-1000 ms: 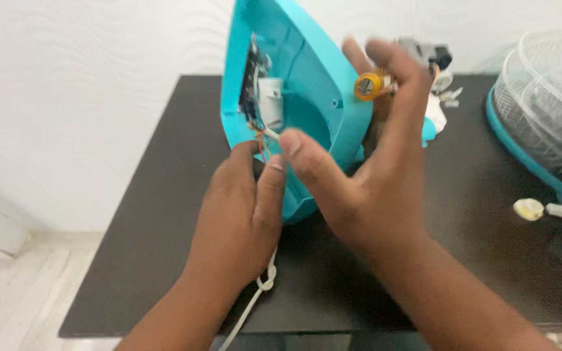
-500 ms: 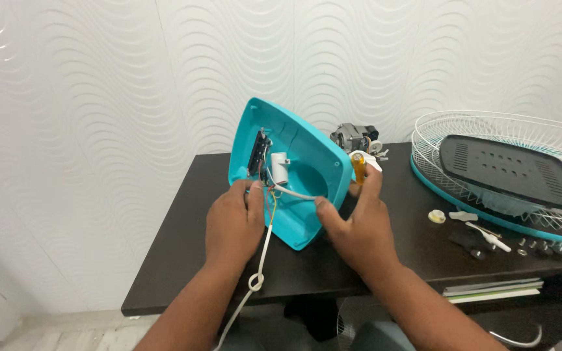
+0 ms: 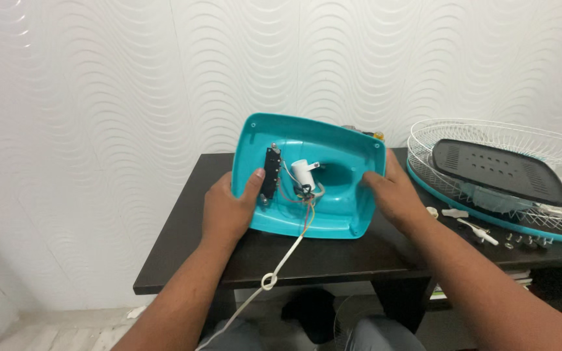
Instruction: The person disassembles a small teal electronic device on a table. They use a screwdriver to remove screws from the back cover, separate the casing, and then detach internal components including a switch and wiring.
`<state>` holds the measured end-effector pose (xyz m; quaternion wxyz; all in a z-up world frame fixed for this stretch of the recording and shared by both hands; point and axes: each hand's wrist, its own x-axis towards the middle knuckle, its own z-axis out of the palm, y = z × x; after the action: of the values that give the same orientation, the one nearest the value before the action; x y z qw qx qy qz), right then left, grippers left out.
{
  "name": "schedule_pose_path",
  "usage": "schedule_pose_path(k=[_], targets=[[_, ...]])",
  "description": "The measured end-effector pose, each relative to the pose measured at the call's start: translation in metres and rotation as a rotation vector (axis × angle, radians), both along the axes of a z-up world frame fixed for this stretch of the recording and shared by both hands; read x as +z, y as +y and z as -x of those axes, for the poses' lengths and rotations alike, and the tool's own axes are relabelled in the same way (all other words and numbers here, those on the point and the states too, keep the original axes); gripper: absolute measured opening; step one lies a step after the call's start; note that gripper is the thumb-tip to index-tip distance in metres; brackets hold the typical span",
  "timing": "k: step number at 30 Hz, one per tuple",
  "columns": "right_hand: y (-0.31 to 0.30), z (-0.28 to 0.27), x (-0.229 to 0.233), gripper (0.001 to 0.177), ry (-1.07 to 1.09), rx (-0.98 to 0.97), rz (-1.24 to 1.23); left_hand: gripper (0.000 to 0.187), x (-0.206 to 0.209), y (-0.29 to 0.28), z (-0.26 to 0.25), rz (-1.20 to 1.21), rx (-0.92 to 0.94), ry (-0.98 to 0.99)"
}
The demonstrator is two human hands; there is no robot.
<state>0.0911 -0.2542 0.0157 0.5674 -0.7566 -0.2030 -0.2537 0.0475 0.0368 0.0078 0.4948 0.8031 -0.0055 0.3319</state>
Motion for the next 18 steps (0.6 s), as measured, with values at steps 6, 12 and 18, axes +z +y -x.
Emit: schedule_pose_path(k=[6,12,18], targets=[[0.002,0.024,-0.019,0.052,-0.079,-0.305,-0.052,0.060,0.005,-0.004,0.005,-0.097,-0.095,0.044],[0.002,0.034,-0.016,0.046,-0.108,-0.288,-0.022,0.060,0.004,-0.004,0.007,-0.043,-0.096,0.044],[0.005,0.040,-0.017,0.041,-0.177,-0.291,0.092,0.063,0.002,0.000,0.003,-0.004,-0.126,-0.008]])
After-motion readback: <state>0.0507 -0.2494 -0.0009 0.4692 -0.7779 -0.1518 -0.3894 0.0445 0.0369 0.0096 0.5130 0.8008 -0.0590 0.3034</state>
